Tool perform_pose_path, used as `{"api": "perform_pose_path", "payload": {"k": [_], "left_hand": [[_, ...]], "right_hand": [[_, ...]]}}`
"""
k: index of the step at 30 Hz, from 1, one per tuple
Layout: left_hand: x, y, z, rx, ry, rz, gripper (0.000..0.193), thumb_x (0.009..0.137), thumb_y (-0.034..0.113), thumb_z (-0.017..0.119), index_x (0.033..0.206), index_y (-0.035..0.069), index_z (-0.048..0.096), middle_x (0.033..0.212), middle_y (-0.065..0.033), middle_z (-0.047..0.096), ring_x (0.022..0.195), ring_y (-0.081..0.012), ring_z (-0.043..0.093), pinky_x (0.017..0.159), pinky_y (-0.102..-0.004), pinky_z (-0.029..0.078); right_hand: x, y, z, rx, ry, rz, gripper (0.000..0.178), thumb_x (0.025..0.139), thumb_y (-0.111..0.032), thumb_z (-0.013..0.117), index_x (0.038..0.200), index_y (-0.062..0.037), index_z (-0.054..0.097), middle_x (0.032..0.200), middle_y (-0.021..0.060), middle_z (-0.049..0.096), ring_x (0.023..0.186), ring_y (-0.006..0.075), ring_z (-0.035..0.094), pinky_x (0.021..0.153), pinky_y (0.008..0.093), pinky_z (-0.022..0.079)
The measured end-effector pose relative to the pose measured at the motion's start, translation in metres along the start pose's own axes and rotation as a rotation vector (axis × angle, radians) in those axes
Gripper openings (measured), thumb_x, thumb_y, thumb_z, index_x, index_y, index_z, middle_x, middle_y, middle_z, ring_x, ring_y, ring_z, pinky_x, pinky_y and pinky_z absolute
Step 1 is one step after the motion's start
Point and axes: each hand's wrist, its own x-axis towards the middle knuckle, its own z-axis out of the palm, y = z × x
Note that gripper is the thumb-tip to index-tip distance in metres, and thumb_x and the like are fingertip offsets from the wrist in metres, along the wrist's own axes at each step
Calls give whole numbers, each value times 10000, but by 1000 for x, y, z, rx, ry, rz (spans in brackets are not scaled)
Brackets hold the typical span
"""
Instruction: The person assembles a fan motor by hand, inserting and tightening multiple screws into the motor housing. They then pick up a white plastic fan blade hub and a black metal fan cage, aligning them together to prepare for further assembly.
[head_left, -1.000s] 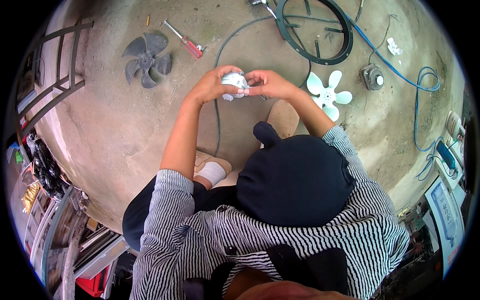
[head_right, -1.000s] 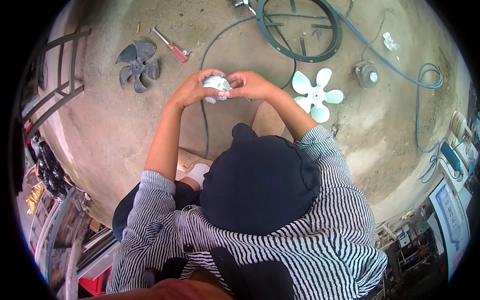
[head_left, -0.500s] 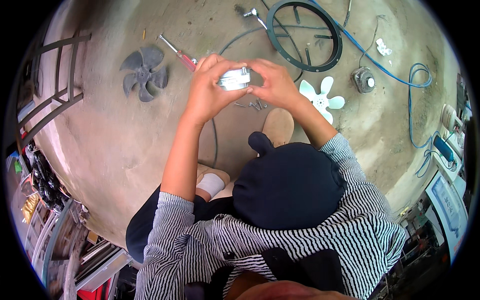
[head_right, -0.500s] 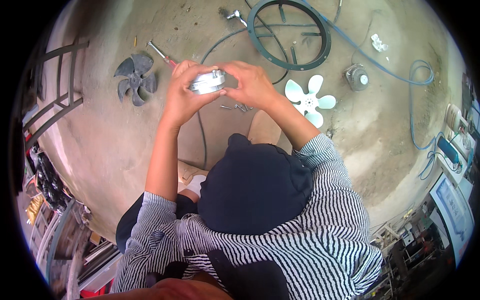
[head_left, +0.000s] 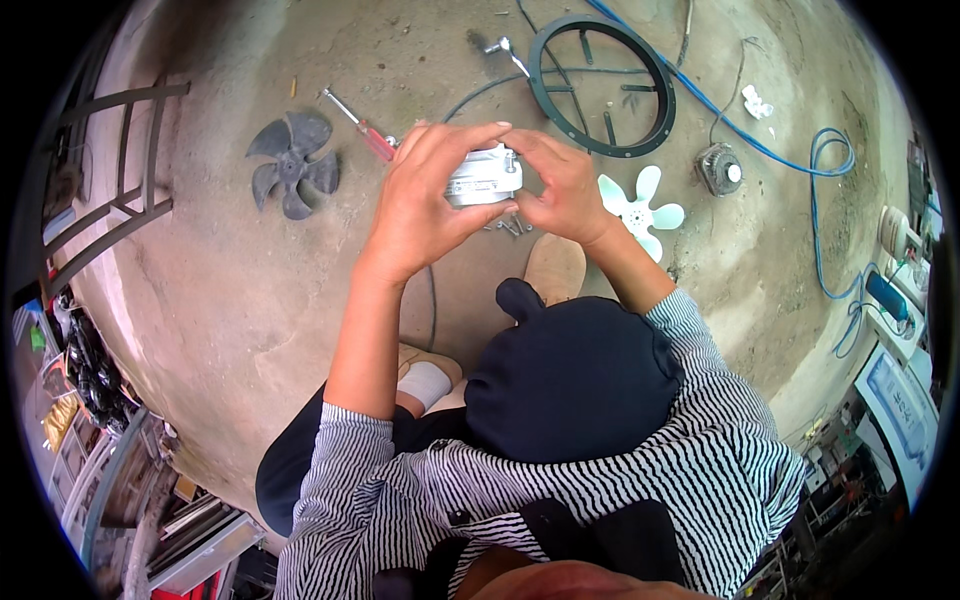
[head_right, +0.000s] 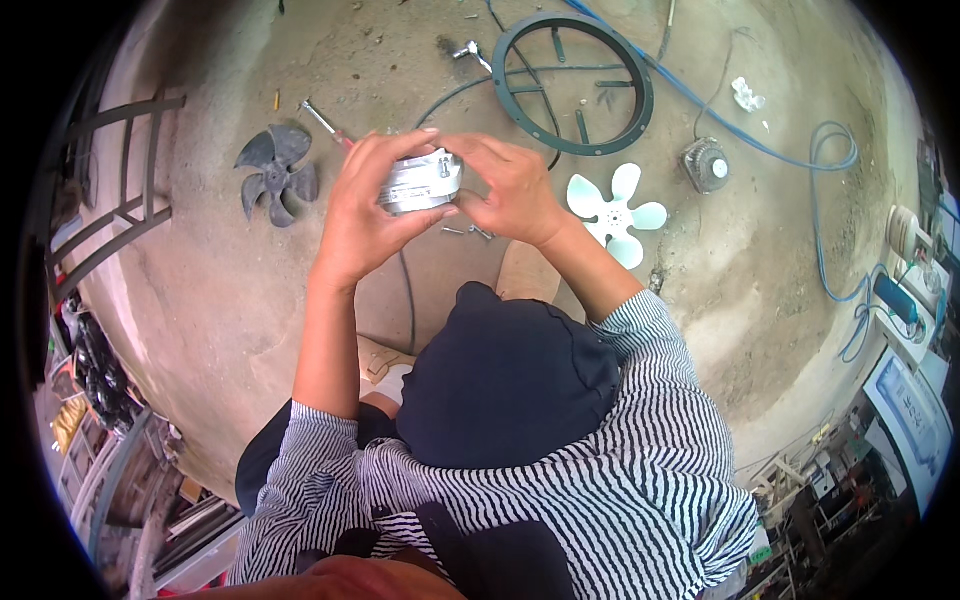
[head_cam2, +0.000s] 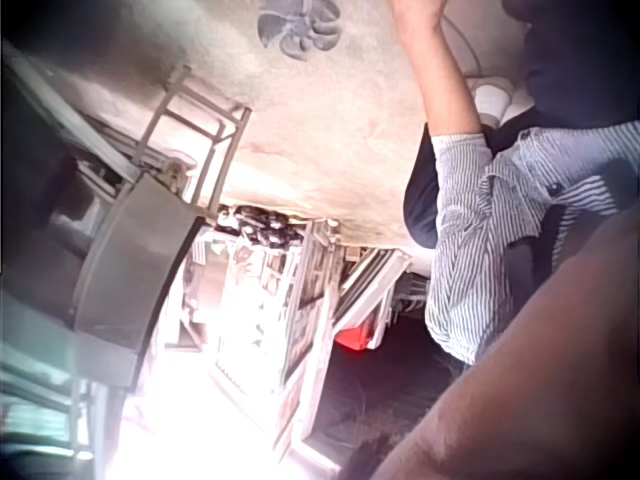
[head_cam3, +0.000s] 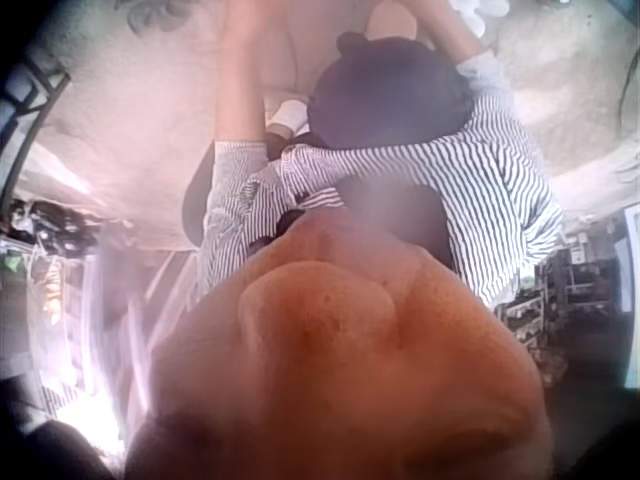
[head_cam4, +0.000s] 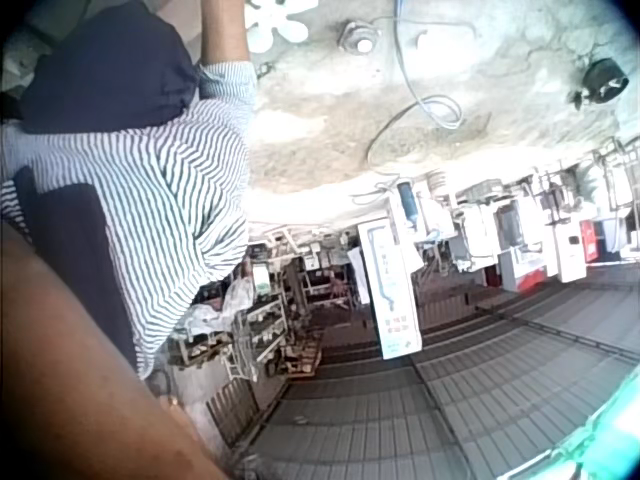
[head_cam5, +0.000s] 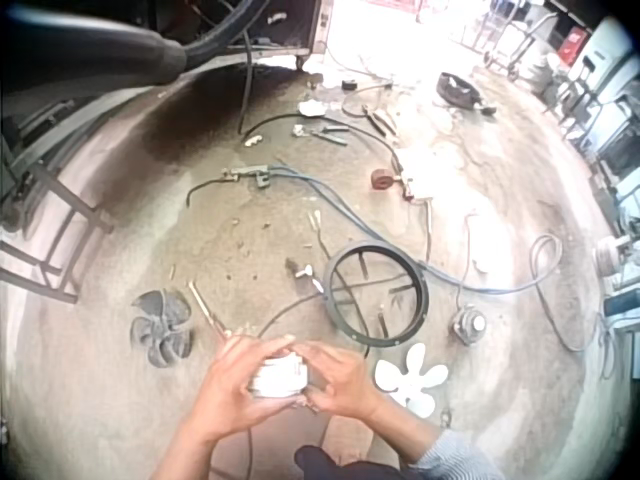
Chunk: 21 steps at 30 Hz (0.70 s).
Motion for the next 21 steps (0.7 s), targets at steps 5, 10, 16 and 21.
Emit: {"api": "perform_pose_path", "payload": {"k": [5, 10, 16, 21], "left_hand": [[-1, -4, 2, 8, -11, 38, 578, 614, 131, 890, 1160, 164, 705, 1068, -29, 666, 1030, -277, 599, 924, -401, 485], [-2, -4, 2, 4, -14, 36, 520, 626, 120, 885, 1117, 172, 723, 1096, -20, 656, 1040, -270, 590, 909, -393, 490], [-4, -6, 4, -32, -36, -5, 489, 642, 120, 881, 1103, 172, 726, 1110, -12, 649, 1048, -263, 584, 907, -387, 486], [-4, -6, 4, -49, -45, -21, 482, 645, 126, 880, 1099, 171, 726, 1108, -9, 650, 1047, -261, 584, 920, -389, 478]], "right_hand": [[0, 0, -1, -11, 13, -12, 588, 637, -74, 767, 1214, -84, 656, 1140, 97, 714, 965, 283, 710, 767, 343, 577], [3, -5, -5, -31, 3, -7, 560, 651, -85, 781, 1198, -93, 664, 1121, 77, 718, 940, 269, 715, 746, 333, 579], [3, -5, -4, -35, 25, -11, 538, 646, -88, 783, 1172, -90, 674, 1105, 72, 719, 915, 260, 717, 721, 328, 580], [3, -6, -4, -44, 29, -7, 528, 647, -89, 781, 1165, -88, 678, 1107, 71, 720, 910, 258, 720, 721, 324, 582]]}}
